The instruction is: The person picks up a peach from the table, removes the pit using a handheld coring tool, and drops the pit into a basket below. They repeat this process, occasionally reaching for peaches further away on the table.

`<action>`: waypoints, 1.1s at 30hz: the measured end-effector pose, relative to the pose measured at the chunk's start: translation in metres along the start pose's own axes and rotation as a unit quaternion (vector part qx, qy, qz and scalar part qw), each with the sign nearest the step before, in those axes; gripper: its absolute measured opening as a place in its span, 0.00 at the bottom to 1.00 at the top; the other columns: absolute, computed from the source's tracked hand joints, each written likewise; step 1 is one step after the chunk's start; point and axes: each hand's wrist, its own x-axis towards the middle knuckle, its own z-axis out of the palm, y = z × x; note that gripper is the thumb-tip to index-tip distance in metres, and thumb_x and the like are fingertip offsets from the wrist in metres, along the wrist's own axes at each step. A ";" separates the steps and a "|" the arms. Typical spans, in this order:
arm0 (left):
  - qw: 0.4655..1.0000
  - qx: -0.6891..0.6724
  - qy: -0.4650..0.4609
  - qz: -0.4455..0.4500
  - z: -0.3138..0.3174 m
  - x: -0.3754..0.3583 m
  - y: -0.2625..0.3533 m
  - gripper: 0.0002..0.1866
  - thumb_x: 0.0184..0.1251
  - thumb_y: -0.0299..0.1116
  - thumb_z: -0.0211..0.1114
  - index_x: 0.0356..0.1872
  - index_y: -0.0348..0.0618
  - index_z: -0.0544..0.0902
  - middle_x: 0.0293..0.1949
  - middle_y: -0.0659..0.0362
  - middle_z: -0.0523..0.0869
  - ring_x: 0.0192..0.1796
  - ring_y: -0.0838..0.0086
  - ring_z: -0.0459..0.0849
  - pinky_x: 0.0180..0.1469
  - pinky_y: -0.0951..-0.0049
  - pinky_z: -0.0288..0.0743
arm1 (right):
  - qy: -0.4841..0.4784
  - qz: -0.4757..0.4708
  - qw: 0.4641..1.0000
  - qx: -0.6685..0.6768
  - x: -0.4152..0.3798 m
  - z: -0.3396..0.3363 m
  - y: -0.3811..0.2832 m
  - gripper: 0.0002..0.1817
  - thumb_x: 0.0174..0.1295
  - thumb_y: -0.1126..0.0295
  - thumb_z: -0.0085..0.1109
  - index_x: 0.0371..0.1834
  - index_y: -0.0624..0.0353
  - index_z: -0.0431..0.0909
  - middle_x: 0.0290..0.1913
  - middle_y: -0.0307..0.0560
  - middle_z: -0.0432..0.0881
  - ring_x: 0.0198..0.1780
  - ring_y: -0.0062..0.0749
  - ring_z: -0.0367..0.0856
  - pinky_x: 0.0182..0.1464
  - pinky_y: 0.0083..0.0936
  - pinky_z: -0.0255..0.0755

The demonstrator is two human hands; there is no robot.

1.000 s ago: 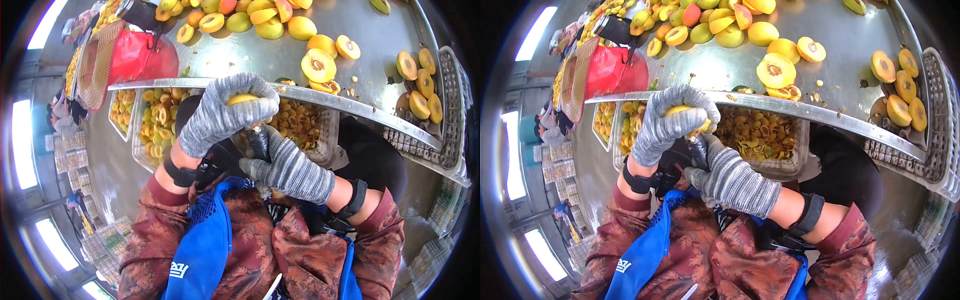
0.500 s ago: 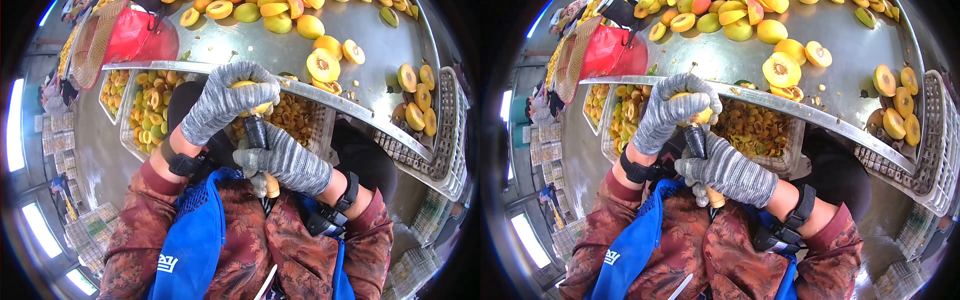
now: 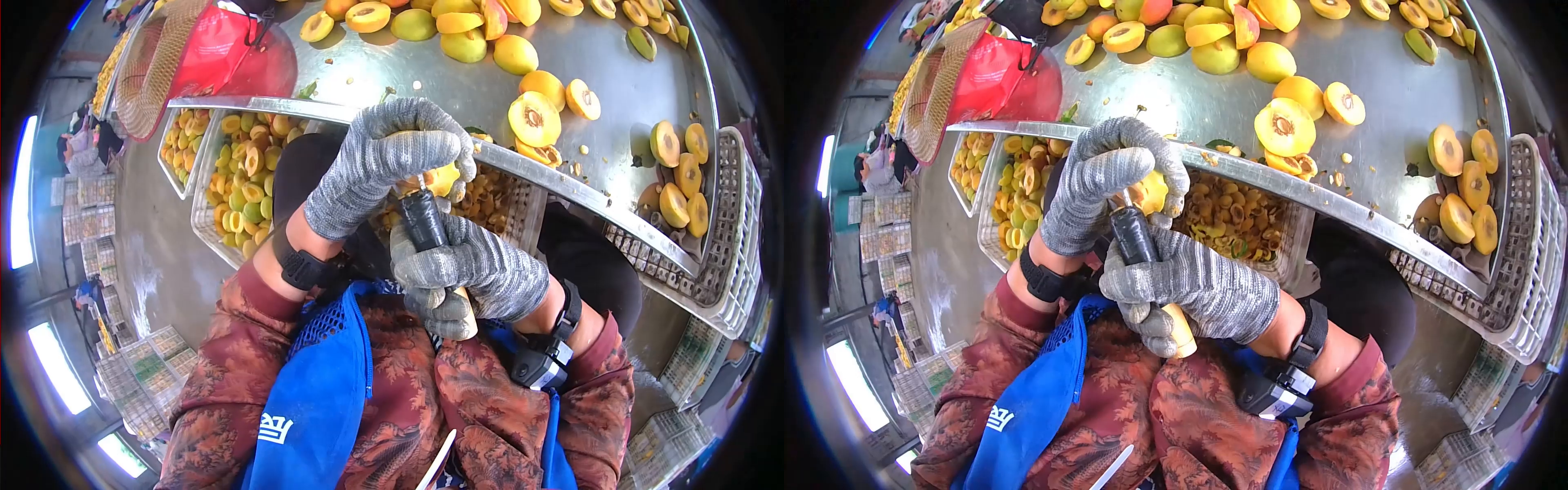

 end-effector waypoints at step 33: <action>0.818 0.470 0.314 0.105 -0.156 -0.071 0.027 0.18 0.57 0.35 0.62 0.46 0.38 0.75 0.39 0.56 0.79 0.42 0.74 0.76 0.48 0.75 0.69 | 0.282 0.002 0.360 -0.889 0.000 -0.049 0.011 0.09 0.55 0.72 0.44 0.39 0.58 0.66 0.26 0.51 0.77 0.25 0.42 0.79 0.24 0.38 0.72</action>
